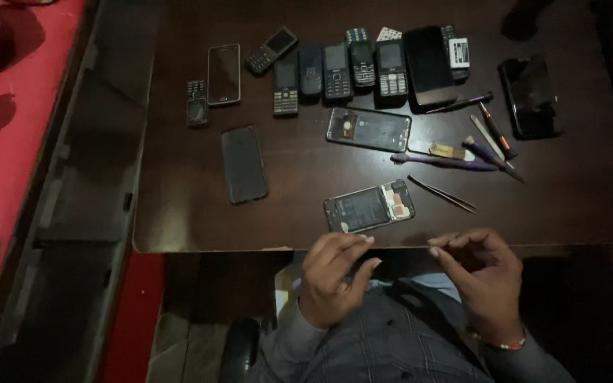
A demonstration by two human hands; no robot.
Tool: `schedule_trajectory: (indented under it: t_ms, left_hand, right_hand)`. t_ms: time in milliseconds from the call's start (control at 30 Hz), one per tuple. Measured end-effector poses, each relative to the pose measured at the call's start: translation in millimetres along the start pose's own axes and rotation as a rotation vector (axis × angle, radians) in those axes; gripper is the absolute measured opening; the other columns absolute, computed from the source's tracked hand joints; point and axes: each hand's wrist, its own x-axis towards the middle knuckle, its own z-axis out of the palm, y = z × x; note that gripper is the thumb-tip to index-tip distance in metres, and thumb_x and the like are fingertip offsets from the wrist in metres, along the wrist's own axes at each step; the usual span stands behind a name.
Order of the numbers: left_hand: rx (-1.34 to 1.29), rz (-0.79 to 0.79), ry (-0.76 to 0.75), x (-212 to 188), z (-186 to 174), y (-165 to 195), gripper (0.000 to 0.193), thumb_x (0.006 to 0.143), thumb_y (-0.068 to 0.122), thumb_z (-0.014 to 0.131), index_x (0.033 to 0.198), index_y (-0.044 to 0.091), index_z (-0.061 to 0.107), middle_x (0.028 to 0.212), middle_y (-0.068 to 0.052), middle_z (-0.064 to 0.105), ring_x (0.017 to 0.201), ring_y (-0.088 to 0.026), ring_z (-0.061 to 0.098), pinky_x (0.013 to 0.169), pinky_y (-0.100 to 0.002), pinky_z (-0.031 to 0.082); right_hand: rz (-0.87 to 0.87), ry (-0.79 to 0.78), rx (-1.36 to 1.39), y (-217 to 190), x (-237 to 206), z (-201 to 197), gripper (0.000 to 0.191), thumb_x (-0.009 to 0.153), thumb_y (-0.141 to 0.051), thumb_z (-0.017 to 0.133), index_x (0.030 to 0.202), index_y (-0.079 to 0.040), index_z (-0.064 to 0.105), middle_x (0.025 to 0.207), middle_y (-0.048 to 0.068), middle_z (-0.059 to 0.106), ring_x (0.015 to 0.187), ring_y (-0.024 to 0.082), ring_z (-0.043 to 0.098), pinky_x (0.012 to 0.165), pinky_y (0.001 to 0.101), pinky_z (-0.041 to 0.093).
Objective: The person works on a disassembled smartphone at a wooden workbench, holding the phone steady while prying at its edge with a thin blade-like tool and applying liquid from a small bottle onto the phone frame. Other phones, tweezers, screwdrivers, and a toothbrush lie on the bench around the work area.
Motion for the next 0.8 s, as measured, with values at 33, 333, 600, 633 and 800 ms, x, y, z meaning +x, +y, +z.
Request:
schedule_trajectory:
  t_ms: [33,333,600,633,800]
  left_hand:
    - [0.026,0.028,-0.002,3.5,1.9,-4.3,0.033,0.090,0.013,0.083,0.119,0.002,0.072,0.111,-0.014,0.071,0.106,-0.034,0.069,0.091,-0.047,0.057]
    - [0.375,0.038,-0.198,7.6,56.1,-35.0,0.047,0.098,0.027,0.076,0.134,-0.001,0.067,0.125,-0.012,0.063,0.109,-0.030,0.052,0.103,-0.051,0.041]
    - [0.574,0.029,-0.125,7.6,89.0,-59.1,0.058,0.102,0.049,0.071,0.140,0.005,0.067,0.142,-0.008,0.059,0.127,-0.030,0.044,0.112,-0.050,0.030]
    - [0.576,0.029,-0.119,8.5,91.7,-62.7,0.060,0.101,0.052,0.071,0.140,0.006,0.067,0.144,-0.008,0.058,0.130,-0.030,0.042,0.113,-0.051,0.029]
    - [0.582,0.001,-0.112,8.6,98.8,-75.8,0.064,0.100,0.060,0.071,0.141,0.011,0.066,0.150,-0.007,0.055,0.140,-0.032,0.038,0.120,-0.054,0.025]
  right_hand:
    - [0.000,0.015,-0.038,0.6,4.7,-0.1,0.019,0.091,0.012,0.068,0.101,0.001,0.056,0.107,0.017,0.073,0.106,0.020,0.072,0.094,0.0337,0.061]
    - [-0.087,0.022,-0.261,23.4,39.4,-15.1,0.022,0.094,0.009,0.072,0.106,0.000,0.056,0.109,0.015,0.073,0.108,0.020,0.073,0.093,0.0326,0.062]
    - [-0.188,-0.048,-0.240,43.8,70.8,-6.3,0.021,0.098,0.010,0.071,0.107,0.000,0.056,0.113,0.015,0.073,0.110,0.020,0.073,0.096,0.0320,0.061]
    - [-0.219,-0.071,-0.283,44.6,75.7,-4.9,0.020,0.097,0.010,0.072,0.107,0.001,0.057,0.112,0.016,0.073,0.109,0.020,0.073,0.096,0.0322,0.062]
    - [-0.239,-0.130,-0.323,43.6,95.3,6.7,0.018,0.097,0.009,0.071,0.109,0.004,0.058,0.109,0.015,0.072,0.108,0.020,0.073,0.094,0.0321,0.061]
